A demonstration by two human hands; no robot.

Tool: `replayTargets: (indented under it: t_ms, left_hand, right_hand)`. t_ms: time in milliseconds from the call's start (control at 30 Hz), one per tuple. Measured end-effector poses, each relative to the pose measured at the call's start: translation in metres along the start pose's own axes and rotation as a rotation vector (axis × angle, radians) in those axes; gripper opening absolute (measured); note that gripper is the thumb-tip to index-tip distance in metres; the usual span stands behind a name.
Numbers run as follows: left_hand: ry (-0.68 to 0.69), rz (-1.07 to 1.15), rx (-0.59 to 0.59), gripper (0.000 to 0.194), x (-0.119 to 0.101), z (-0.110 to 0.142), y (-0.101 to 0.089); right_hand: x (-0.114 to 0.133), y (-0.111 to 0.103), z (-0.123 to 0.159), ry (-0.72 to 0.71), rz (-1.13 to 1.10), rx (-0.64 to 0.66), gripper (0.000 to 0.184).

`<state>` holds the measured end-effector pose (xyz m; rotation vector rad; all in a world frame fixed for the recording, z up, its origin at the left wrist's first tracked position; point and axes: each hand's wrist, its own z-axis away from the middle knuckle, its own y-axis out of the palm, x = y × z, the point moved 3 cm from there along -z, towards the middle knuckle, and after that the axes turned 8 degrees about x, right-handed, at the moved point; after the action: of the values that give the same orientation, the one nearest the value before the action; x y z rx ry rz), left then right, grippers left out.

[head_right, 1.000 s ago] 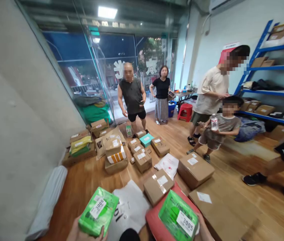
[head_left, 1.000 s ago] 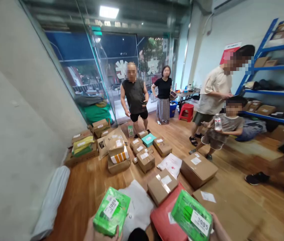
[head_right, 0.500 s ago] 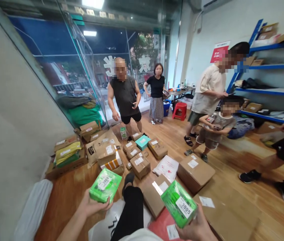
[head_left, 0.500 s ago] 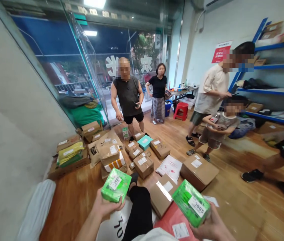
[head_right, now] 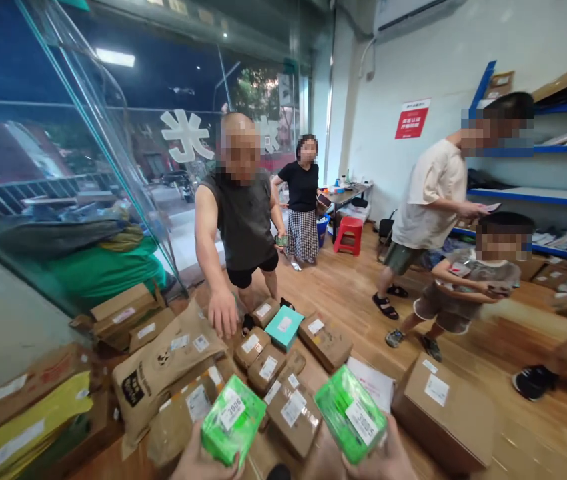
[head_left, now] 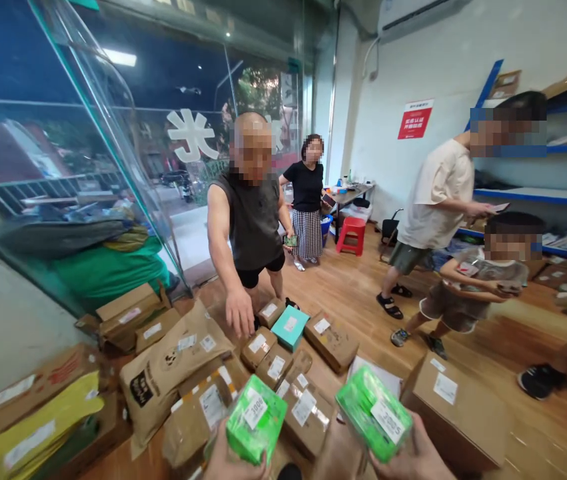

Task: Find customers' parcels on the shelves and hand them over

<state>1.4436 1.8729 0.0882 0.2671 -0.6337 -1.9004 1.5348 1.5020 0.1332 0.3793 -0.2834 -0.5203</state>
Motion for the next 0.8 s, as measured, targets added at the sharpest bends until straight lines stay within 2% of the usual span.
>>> replayTargets:
  t_ms: [100, 167, 267, 333, 433, 600, 700, 800]
  left_hand:
    - [-0.04, 0.032, 0.053, 0.06, -0.065, 0.011, 0.066]
    - [-0.041, -0.025, 0.095, 0.061, -0.098, 0.016, 0.099]
    - [-0.052, -0.162, 0.051, 0.061, -0.132, 0.016, 0.13]
    - [-0.055, -0.223, 0.02, 0.06, -0.149, 0.013, 0.144]
    - [-0.084, -0.195, 0.031, 0.062, -0.168, 0.007, 0.161]
    - [-0.181, -0.034, 0.076, 0.059, -0.188, -0.008, 0.174]
    - [-0.167, 0.026, 0.138, 0.051, -0.196, -0.019, 0.173]
    - [-0.17, 0.094, 0.115, 0.049, -0.205, -0.031, 0.16]
  right_hand:
    - [0.016, 0.098, -0.025, 0.096, -0.227, 0.265, 0.032]
    - [0.026, 0.154, -0.038, 0.081, -0.254, 0.377, 0.036]
    - [0.04, 0.224, -0.051, 0.069, -0.203, 0.448, 0.042]
    - [0.049, 0.26, -0.058, 0.077, -0.162, 0.458, 0.044]
    - [0.06, 0.298, -0.068, 0.074, -0.121, 0.448, 0.045]
    - [0.069, 0.337, -0.086, 0.082, -0.088, 0.444, 0.048]
    - [0.071, 0.354, -0.097, 0.095, -0.076, 0.425, 0.053]
    - [0.074, 0.369, -0.107, 0.092, -0.063, 0.385, 0.06]
